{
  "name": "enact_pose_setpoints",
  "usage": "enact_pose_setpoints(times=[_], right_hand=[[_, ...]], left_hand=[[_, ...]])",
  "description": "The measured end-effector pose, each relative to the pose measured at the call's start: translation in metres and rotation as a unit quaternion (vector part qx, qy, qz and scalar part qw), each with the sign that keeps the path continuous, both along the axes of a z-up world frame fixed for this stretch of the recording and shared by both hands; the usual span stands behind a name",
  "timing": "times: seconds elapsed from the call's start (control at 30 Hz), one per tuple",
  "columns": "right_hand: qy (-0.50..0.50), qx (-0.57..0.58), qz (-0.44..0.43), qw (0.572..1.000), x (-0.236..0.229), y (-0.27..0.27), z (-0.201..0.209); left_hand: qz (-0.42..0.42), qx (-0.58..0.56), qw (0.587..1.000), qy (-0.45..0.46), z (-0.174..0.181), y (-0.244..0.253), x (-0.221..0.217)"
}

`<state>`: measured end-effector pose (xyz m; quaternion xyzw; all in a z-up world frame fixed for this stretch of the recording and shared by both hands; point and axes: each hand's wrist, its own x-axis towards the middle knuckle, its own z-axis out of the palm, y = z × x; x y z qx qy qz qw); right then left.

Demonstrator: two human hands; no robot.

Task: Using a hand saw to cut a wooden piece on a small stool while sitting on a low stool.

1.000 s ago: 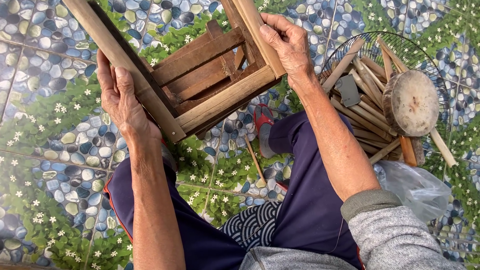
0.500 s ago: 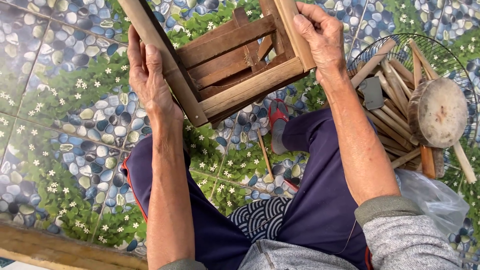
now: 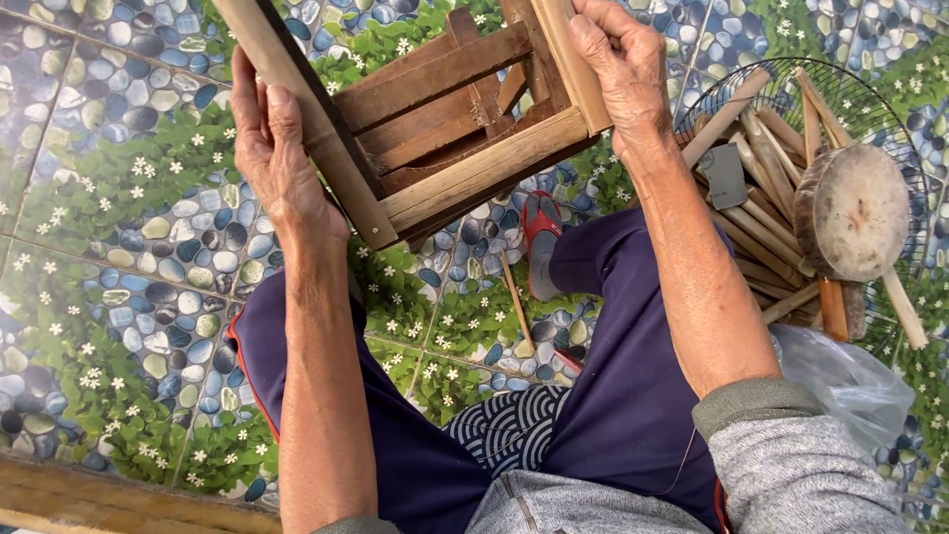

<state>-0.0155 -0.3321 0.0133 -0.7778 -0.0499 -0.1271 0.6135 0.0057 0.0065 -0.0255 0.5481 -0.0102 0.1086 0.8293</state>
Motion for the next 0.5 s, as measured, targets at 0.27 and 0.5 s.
enact_pose_setpoints(times=[0.27,0.5], right_hand=[[-0.007,0.003,-0.013,1.0,0.003,-0.0052,-0.0081],[-0.005,0.005,0.009,1.0,0.0014,-0.0037,-0.0056]], left_hand=[[-0.001,0.022,1.0,0.006,0.0024,0.0016,-0.0015],[0.001,0.01,0.999,0.032,0.0045,0.0011,-0.0018]])
